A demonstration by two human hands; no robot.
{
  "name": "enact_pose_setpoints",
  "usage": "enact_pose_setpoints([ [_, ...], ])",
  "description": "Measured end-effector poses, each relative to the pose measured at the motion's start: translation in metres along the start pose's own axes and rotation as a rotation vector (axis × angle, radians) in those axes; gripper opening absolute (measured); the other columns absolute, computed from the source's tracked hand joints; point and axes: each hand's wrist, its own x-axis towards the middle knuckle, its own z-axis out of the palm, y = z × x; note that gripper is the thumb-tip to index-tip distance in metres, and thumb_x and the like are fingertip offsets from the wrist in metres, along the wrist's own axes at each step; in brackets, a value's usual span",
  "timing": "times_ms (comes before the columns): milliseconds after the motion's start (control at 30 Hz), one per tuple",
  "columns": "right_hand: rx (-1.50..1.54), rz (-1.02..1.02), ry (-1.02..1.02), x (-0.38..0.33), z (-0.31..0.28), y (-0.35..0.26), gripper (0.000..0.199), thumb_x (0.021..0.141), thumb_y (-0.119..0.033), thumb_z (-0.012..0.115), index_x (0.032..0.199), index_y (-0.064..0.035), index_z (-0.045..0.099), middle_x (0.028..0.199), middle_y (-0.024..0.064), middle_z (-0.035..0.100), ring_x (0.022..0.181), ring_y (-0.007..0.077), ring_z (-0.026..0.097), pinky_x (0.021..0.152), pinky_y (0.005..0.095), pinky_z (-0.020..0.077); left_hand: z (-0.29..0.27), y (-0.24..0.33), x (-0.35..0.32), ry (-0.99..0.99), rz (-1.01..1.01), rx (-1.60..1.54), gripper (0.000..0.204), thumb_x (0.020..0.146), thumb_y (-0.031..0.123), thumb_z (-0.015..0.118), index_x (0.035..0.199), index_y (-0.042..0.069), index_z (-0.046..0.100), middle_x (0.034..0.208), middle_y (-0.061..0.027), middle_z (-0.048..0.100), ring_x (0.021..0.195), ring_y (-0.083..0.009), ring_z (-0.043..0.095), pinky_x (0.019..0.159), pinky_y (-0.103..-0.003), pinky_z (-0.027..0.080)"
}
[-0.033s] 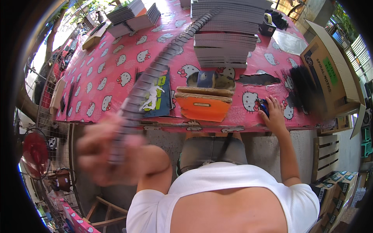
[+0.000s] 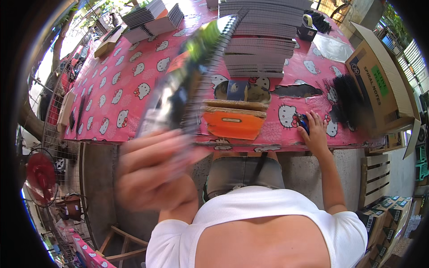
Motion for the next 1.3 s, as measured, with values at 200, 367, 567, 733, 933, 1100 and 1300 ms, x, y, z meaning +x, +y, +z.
enact_pose_setpoints([
  [200,0.845,-0.003,-0.139,0.013,-0.061,-0.089,0.036,0.076,-0.02,0.073,0.106,-0.0025,0.062,0.104,0.013,0.06,0.096,0.0311,0.057,0.084,0.0438,0.0432,0.061,-0.028,-0.087,-0.34,-0.456,0.147,0.023,0.063,-0.005,0.073,0.084,0.003,0.068,0.099,-0.009,0.069,0.086,-0.0217,0.067,0.074,-0.029,0.054],
  [367,0.793,-0.247,0.05,0.025,-0.098,-0.138,0.036,0.074,-0.016,0.074,0.104,-0.0009,0.061,0.099,0.014,0.061,0.091,0.0293,0.059,0.079,0.0378,0.0472,0.062,-0.027,-0.093,-0.266,-0.494,0.068,0.025,0.062,-0.009,0.072,0.085,0.0,0.067,0.098,-0.0108,0.068,0.086,-0.0221,0.067,0.072,-0.027,0.054],
  [567,1.088,-0.015,-0.329,0.02,-0.098,-0.137,0.04,0.074,-0.019,0.074,0.108,-0.0039,0.059,0.104,0.0133,0.06,0.097,0.0307,0.057,0.084,0.0405,0.0447,0.062,-0.03,-0.099,-0.238,-0.427,0.071,0.024,0.063,-0.011,0.07,0.085,-0.001,0.068,0.097,-0.0113,0.068,0.085,-0.025,0.066,0.075,-0.031,0.053],
  [733,0.843,-0.132,-0.048,0.015,-0.099,-0.137,0.041,0.074,-0.02,0.074,0.109,-0.0053,0.059,0.105,0.0122,0.059,0.097,0.0316,0.056,0.083,0.0416,0.0438,0.064,-0.029,-0.093,-0.27,-0.307,0.091,0.026,0.063,-0.012,0.067,0.087,0.0,0.069,0.096,-0.0112,0.069,0.084,-0.0262,0.065,0.077,-0.033,0.052],
  [933,0.697,-0.213,-0.019,0.019,-0.099,-0.138,0.043,0.073,-0.021,0.074,0.109,-0.0056,0.058,0.107,0.0122,0.057,0.1,0.0322,0.054,0.085,0.0432,0.0418,0.063,-0.03,-0.094,-0.301,-0.321,0.107,0.028,0.064,-0.012,0.066,0.09,0.001,0.07,0.096,-0.01,0.069,0.084,-0.0253,0.065,0.076,-0.033,0.052],
  [1100,1.105,0.025,-0.416,0.025,-0.093,-0.131,0.036,0.083,-0.023,0.067,0.112,-0.0027,0.058,0.1,0.011,0.063,0.088,0.0254,0.06,0.078,0.0366,0.0462,0.061,-0.029,-0.095,-0.268,-0.319,0.116,0.027,0.064,-0.011,0.067,0.088,0.002,0.07,0.095,-0.0099,0.069,0.083,-0.0254,0.065,0.077,-0.033,0.053],
  [1300,1.883,0.437,-0.826,0.027,-0.066,-0.124,0.034,0.089,-0.023,0.063,0.113,0.0009,0.057,0.094,0.0086,0.066,0.08,0.0166,0.062,0.073,0.0287,0.0481,0.051,-0.047,-0.08,-0.279,-0.175,0.198,0.019,0.071,-0.006,0.069,0.088,0.003,0.07,0.092,-0.0105,0.07,0.084,-0.0227,0.066,0.078,-0.032,0.053],
])
